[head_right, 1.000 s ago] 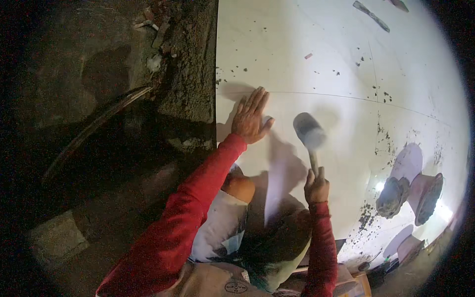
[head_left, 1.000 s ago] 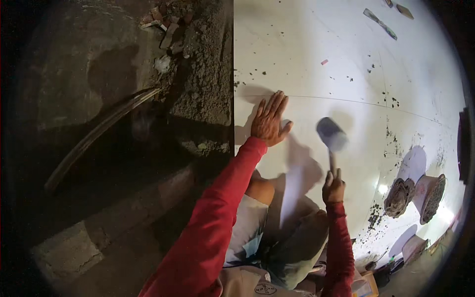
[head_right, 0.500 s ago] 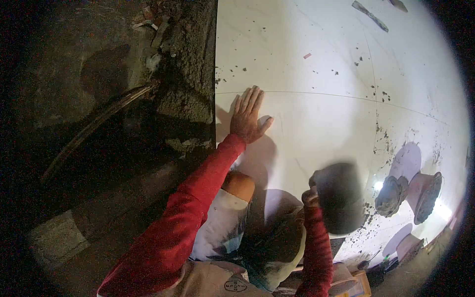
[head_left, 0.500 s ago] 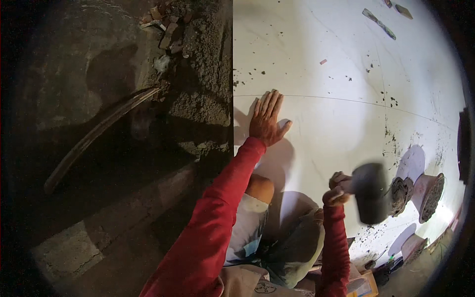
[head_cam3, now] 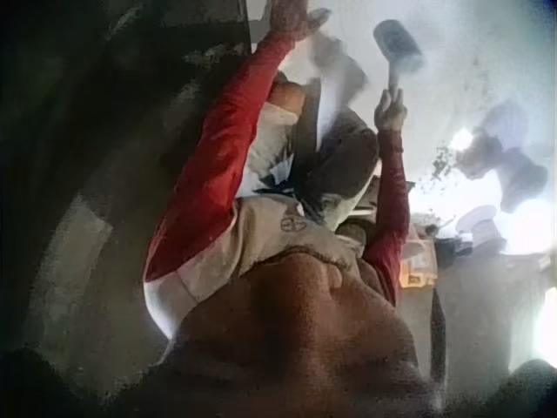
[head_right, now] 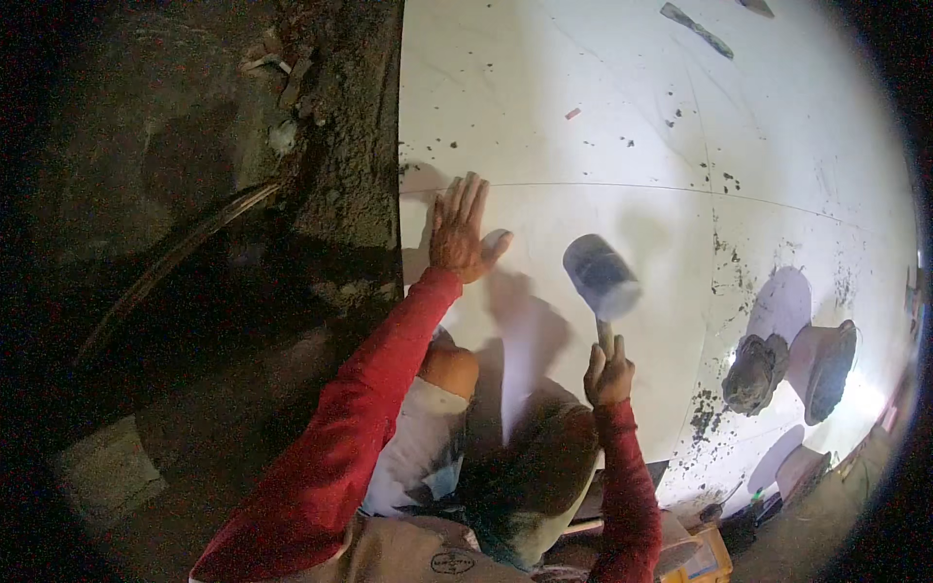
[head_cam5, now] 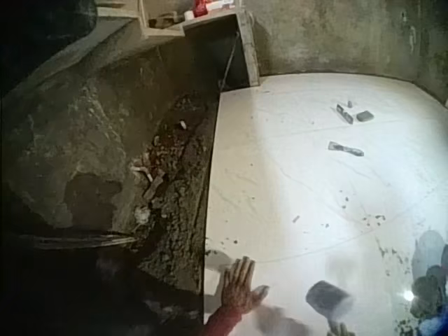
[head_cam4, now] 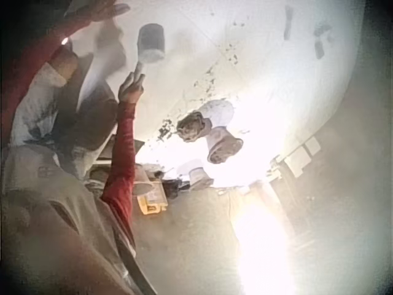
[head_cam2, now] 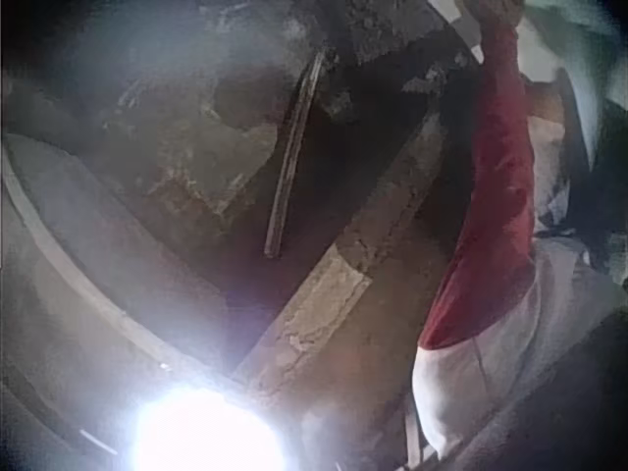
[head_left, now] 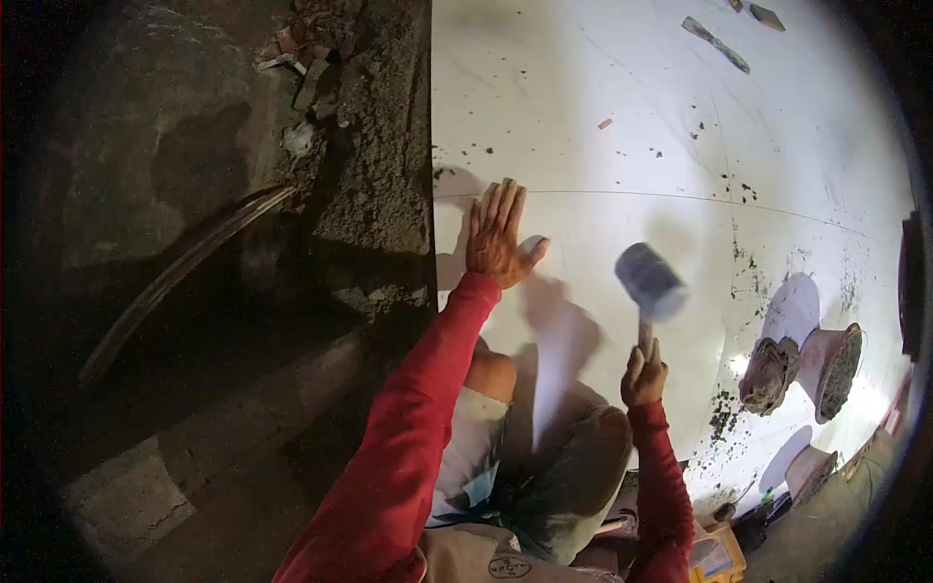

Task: The person positions a large floor tile onto a mortar bed, levels it by tapping with a rubber mallet, then lifts the tile to apply more mortar with a trowel before resetting it.

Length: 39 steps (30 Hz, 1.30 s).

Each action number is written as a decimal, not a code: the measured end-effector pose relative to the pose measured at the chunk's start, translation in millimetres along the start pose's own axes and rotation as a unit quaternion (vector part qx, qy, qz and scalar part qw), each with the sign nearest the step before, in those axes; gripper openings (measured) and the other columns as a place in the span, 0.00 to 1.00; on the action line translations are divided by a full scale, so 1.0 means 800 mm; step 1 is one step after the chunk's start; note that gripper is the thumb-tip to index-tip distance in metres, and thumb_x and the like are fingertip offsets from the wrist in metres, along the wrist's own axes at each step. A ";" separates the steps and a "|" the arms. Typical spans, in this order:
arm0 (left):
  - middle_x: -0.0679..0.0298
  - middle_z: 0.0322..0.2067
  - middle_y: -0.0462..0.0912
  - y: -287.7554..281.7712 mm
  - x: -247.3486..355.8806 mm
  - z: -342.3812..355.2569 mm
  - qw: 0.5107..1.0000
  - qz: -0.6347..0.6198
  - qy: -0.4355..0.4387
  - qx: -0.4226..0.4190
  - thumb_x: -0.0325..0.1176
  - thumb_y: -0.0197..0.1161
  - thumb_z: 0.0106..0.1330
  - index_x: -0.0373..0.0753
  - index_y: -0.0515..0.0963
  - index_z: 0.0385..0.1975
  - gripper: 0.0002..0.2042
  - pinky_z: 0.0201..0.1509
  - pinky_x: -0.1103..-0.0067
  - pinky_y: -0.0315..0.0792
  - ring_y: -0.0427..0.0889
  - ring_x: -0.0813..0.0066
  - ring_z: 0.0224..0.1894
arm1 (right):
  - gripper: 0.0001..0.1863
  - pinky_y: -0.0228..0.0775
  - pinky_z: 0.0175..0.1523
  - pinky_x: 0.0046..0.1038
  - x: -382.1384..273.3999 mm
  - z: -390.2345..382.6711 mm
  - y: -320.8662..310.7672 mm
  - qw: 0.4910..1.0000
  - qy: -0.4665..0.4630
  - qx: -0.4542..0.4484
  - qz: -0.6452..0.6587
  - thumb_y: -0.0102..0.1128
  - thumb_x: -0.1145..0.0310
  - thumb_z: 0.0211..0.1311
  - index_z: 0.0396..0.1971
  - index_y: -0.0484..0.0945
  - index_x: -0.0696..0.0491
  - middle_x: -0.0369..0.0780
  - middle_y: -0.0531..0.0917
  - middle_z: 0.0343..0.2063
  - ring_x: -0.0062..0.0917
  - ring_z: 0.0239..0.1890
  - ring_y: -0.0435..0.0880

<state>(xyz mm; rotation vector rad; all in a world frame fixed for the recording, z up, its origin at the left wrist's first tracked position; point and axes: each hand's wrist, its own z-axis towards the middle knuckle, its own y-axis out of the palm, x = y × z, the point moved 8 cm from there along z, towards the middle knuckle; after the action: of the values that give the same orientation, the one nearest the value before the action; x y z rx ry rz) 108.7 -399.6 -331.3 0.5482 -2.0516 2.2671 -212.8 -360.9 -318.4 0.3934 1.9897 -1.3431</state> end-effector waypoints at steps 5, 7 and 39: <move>0.58 0.71 0.52 0.004 0.009 0.004 0.999 0.026 0.009 0.027 0.61 0.53 0.59 0.42 0.53 0.71 0.43 0.73 0.50 0.36 0.47 0.56 0.74 | 0.17 0.69 0.27 0.35 0.011 -0.030 -0.034 0.966 -0.178 0.160 0.097 0.51 0.58 0.67 0.43 0.71 0.57 0.45 0.77 0.25 0.36 0.23 0.78; 0.60 0.72 0.50 0.010 0.022 0.008 0.997 0.074 0.016 0.001 0.62 0.53 0.59 0.42 0.52 0.71 0.43 0.73 0.51 0.35 0.45 0.58 0.74 | 0.14 0.72 0.28 0.37 0.079 -0.029 -0.004 0.994 0.004 -0.017 -0.105 0.56 0.60 0.63 0.37 0.71 0.56 0.45 0.79 0.23 0.39 0.26 0.82; 0.58 0.72 0.47 0.114 0.286 0.088 0.980 0.073 0.182 0.017 0.59 0.46 0.68 0.41 0.50 0.71 0.38 0.68 0.42 0.43 0.45 0.55 0.74 | 0.18 0.71 0.24 0.39 0.130 -0.202 -0.091 0.974 0.201 0.103 0.017 0.63 0.55 0.59 0.33 0.67 0.52 0.45 0.79 0.20 0.45 0.19 0.79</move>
<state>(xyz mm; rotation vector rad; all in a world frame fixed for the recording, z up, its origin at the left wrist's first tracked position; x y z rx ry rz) -112.7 -527.3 -349.5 -0.0246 -1.9267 2.2721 -390.6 -259.3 -304.1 0.8518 2.1538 -1.5471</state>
